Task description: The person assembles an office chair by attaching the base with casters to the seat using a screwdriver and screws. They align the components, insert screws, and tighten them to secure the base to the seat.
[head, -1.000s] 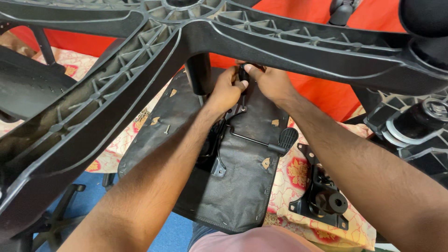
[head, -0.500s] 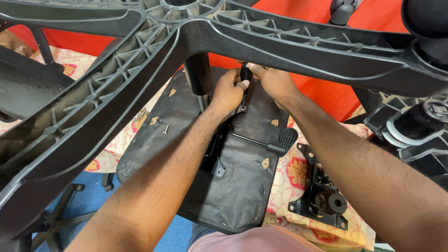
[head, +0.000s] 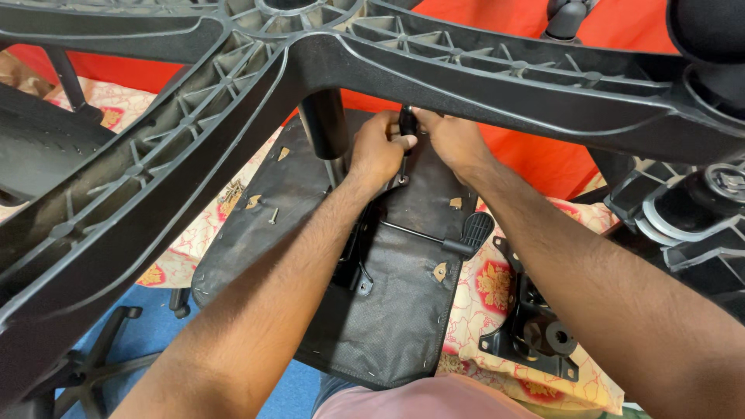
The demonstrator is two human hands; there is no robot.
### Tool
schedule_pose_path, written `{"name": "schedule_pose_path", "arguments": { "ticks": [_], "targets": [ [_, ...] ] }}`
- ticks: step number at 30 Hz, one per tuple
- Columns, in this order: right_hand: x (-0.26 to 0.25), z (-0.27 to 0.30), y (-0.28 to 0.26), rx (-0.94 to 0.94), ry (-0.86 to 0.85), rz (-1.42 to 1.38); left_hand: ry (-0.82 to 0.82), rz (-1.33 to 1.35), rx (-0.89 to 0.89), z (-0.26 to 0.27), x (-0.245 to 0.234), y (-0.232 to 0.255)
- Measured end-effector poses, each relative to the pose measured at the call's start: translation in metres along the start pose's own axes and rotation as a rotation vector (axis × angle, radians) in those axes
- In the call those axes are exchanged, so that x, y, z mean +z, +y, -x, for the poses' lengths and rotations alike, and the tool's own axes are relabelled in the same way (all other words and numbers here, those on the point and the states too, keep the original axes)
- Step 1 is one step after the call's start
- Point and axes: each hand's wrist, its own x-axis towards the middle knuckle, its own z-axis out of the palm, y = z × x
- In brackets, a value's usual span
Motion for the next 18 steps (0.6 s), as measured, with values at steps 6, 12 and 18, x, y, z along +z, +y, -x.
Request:
{"name": "schedule_pose_path", "arguments": {
  "ticks": [6, 12, 18],
  "targets": [
    [0.004, 0.006, -0.001, -0.178, -0.054, 0.100, -0.005, -0.133, -0.010, -0.002, 0.003, 0.000],
    [0.000, -0.005, 0.006, 0.032, -0.042, 0.022, 0.046, 0.024, 0.056, -0.004, 0.003, -0.013],
    [0.003, 0.000, 0.011, -0.244, -0.076, 0.227, 0.063, -0.225, -0.034, -0.004, 0.006, -0.010]
  ]
}}
